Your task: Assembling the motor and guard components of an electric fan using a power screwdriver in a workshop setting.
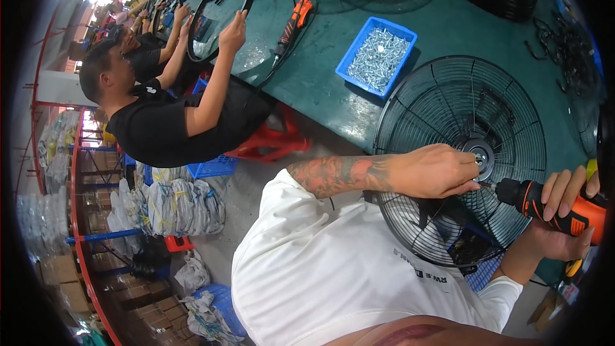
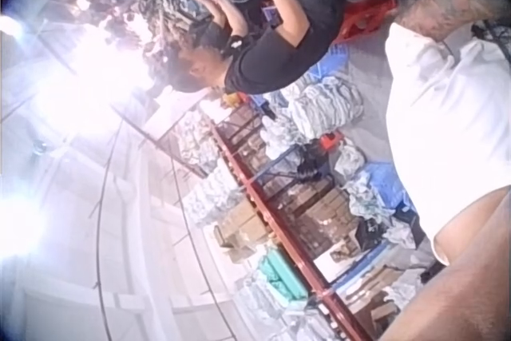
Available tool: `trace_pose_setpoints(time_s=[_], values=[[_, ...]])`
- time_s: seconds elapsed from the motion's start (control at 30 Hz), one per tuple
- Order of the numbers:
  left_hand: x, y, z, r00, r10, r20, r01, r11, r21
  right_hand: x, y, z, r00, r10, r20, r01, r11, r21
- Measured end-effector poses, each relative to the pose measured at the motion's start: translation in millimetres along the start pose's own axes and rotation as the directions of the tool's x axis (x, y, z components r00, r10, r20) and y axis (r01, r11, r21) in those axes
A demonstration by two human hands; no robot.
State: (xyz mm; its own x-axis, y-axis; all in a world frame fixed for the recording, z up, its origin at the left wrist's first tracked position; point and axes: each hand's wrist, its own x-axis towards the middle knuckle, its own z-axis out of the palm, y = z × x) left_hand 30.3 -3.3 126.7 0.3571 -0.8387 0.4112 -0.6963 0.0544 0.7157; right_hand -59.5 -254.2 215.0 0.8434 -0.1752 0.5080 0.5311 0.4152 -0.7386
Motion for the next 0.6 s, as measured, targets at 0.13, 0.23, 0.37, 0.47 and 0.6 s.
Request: trace_pose_setpoints(time_s=[0.13,0.23,0.37,0.47,0.6], values=[[-2.4,1.1,1.7,1.0,0.001,0.019,0.0,0.999,-0.051,-1.1,1.3,-0.2,1.0,0.011,0.015,-0.011,1.0,0.02],[-3.0,1.7,3.4,1.0,0.002,0.001,-0.002,0.999,-0.045,-2.9,1.9,-1.2,1.0,0.006,-0.001,-0.006,0.999,0.034],[-3.3,0.4,6.6,0.999,-0.011,-0.04,0.012,1.0,0.006,-4.3,2.9,0.6,1.0,0.006,0.01,-0.006,1.0,0.021],[-5.4,0.1,10.8,0.993,0.013,-0.117,-0.007,0.999,0.049,-3.5,3.5,3.8,1.0,0.013,0.014,-0.013,1.0,0.005],[-8.4,-0.8,12.3,0.986,0.065,-0.156,-0.057,0.997,0.058,-0.2,3.4,4.9,0.995,0.051,-0.084,-0.048,0.998,0.032]])
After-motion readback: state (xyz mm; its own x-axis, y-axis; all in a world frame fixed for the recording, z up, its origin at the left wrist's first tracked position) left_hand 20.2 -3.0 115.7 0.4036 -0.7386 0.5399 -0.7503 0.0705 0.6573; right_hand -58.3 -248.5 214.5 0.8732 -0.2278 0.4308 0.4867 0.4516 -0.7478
